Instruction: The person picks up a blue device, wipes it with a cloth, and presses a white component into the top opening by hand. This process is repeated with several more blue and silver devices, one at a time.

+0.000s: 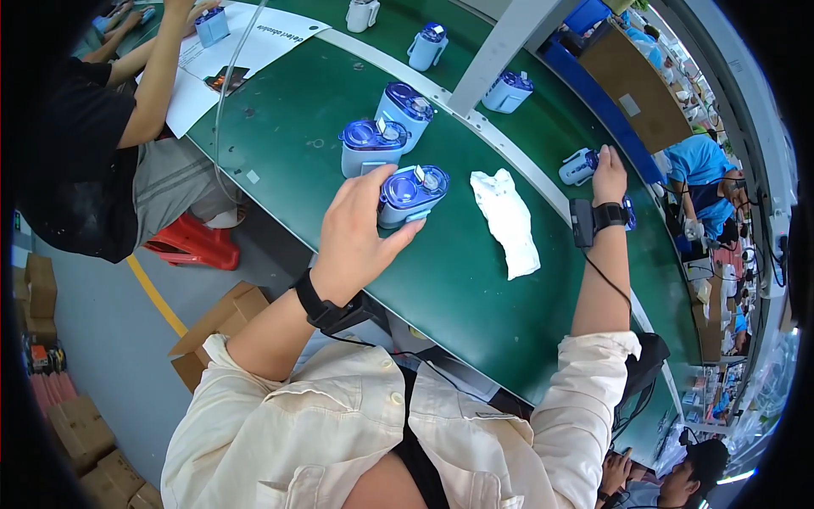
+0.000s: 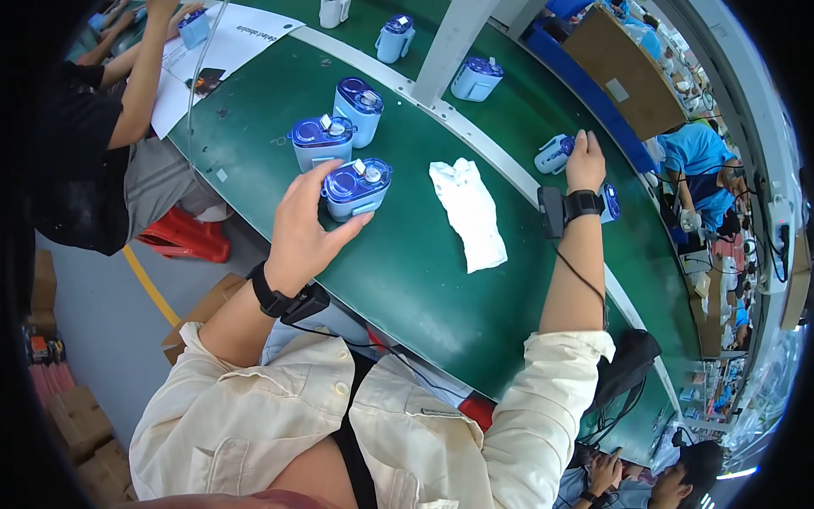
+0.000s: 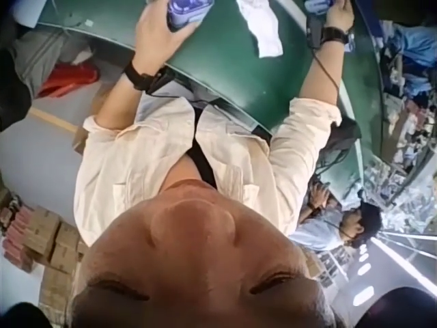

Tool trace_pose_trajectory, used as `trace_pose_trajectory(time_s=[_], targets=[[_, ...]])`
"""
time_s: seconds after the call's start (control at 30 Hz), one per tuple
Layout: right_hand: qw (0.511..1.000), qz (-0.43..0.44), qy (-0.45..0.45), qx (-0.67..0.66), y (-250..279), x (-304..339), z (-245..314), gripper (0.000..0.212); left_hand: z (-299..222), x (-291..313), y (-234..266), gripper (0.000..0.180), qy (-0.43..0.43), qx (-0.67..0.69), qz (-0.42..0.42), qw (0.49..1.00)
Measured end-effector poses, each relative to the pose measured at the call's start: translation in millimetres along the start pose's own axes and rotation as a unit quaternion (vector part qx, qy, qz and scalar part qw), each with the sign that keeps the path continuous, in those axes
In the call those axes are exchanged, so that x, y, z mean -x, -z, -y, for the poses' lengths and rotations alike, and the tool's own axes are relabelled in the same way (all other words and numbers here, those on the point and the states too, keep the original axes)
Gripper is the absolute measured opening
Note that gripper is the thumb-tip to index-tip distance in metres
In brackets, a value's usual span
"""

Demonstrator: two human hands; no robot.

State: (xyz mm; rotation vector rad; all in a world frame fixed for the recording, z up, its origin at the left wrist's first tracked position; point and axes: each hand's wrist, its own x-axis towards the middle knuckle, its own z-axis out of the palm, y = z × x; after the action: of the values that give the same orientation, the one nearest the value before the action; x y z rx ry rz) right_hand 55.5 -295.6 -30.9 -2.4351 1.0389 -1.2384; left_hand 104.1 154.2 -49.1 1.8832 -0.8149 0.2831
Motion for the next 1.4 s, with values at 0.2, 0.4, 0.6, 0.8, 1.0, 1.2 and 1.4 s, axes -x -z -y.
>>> trace_pose_trajectory(time_s=[0.2, 0.4, 0.6, 0.8, 1.0, 1.2, 1.4], targets=[[0.950, 0.178, 0.130, -0.223, 94.7, 92.8, 152.6, 0.022, 3.0, 20.0, -10.8, 0.063, 0.004, 0.264, -0.042, 0.964], [0.885, 0.257, 0.267, -0.282, 169.7, 192.0, 219.6, 0.016, -25.8, 36.4, -6.3, 0.075, -0.190, 0.160, -0.022, 0.968], [0.904, 0.207, 0.261, -0.269, 188.4, 213.5, 205.0, 0.016, -49.8, 47.0, -14.7, 0.072, -0.253, 0.148, -0.015, 0.956], [0.901, 0.267, 0.107, -0.325, 207.5, 225.0, 199.3, 0.014, -62.2, 63.1, -18.7, 0.071, -0.190, 0.241, 0.016, 0.952], [0.909, 0.227, 0.113, -0.330, 214.0, 232.2, 196.5, 0.009, -68.4, 64.6, -16.7, 0.071, -0.206, 0.224, 0.020, 0.952], [0.899, 0.252, 0.092, -0.345, 215.2, 230.4, 189.2, 0.009, -71.5, 67.6, -16.3, 0.072, -0.191, 0.236, 0.034, 0.952], [0.928, 0.171, 0.175, -0.280, 210.8, 236.3, 186.1, 0.011, -71.0, 66.8, -16.6, 0.074, -0.213, 0.222, 0.056, 0.950]])
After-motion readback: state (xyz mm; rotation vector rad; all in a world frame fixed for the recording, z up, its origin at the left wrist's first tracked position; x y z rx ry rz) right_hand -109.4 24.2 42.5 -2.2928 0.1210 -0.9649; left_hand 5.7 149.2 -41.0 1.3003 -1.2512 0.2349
